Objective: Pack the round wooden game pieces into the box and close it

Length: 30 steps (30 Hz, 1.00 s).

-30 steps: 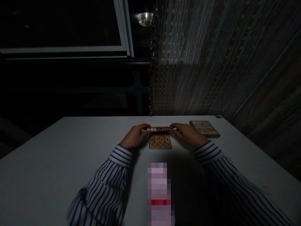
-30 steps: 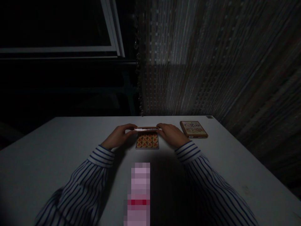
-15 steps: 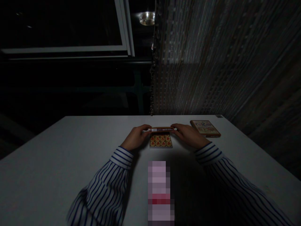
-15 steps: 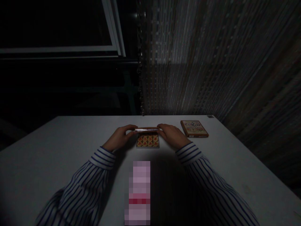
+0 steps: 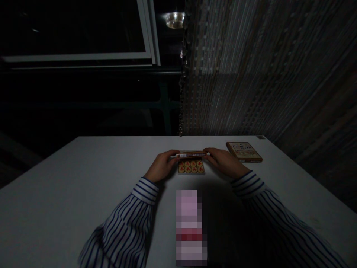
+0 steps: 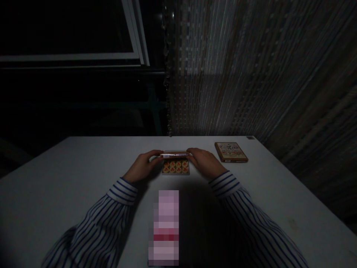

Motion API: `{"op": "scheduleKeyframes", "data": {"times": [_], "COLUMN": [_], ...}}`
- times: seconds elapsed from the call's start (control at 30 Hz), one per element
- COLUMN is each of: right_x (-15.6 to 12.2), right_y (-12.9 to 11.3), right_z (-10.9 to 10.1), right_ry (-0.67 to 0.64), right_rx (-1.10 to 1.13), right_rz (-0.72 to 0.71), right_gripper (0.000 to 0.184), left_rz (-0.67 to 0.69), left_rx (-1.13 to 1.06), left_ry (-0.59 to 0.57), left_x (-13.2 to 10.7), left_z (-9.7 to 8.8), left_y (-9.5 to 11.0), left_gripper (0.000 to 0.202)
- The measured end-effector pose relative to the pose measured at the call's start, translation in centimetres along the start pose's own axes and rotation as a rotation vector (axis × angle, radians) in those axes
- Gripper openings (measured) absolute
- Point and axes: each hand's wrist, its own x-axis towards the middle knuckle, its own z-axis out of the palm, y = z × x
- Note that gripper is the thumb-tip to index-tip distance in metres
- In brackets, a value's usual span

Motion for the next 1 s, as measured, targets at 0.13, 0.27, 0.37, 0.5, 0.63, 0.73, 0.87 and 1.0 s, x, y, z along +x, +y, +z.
{"op": "scheduleKeyframes", "data": {"times": [0.13,0.27,0.37,0.5,0.63,0.73,0.87,1.0], "right_x": [-0.07,-0.18,-0.26,-0.34,-0.47,-0.62,-0.79,-0.86], "right_y": [-0.03,-0.06,-0.1,-0.19,-0.25,-0.3,-0.42,-0.48], "right_z": [0.02,0.01,-0.01,0.04,0.17,0.22,0.29,0.5], "right_ry": [-0.007,-0.011,-0.014,-0.008,0.002,0.002,-0.001,0.007], "right_rx": [-0.002,0.007,0.007,-0.007,-0.011,-0.014,-0.026,-0.041], "right_rz": [0.01,0.003,0.001,0.003,0.002,-0.003,-0.011,-0.02], "right_gripper": [0.031,0.031,0.031,0.031,0.032,0.032,0.033,0.032], "left_rz": [-0.006,0.002,-0.008,-0.006,-0.011,0.001,0.014,0.04], "left_rx": [0.014,0.004,0.007,0.005,0.012,0.013,0.045,0.092], "left_ry": [0.01,0.021,0.02,0.023,0.026,0.042,0.064,0.051], "left_x": [-0.07,-0.18,-0.29,-0.43,-0.55,-0.64,-0.72,-0.82], "left_z": [0.09,0.18,0.26,0.37,0.52,0.67,0.82,0.85], "left_y": [0.11,0.17,0.18,0.15,0.05,0.0,-0.04,-0.05], "left_gripper": [0.031,0.031,0.031,0.031,0.031,0.032,0.033,0.033]}}
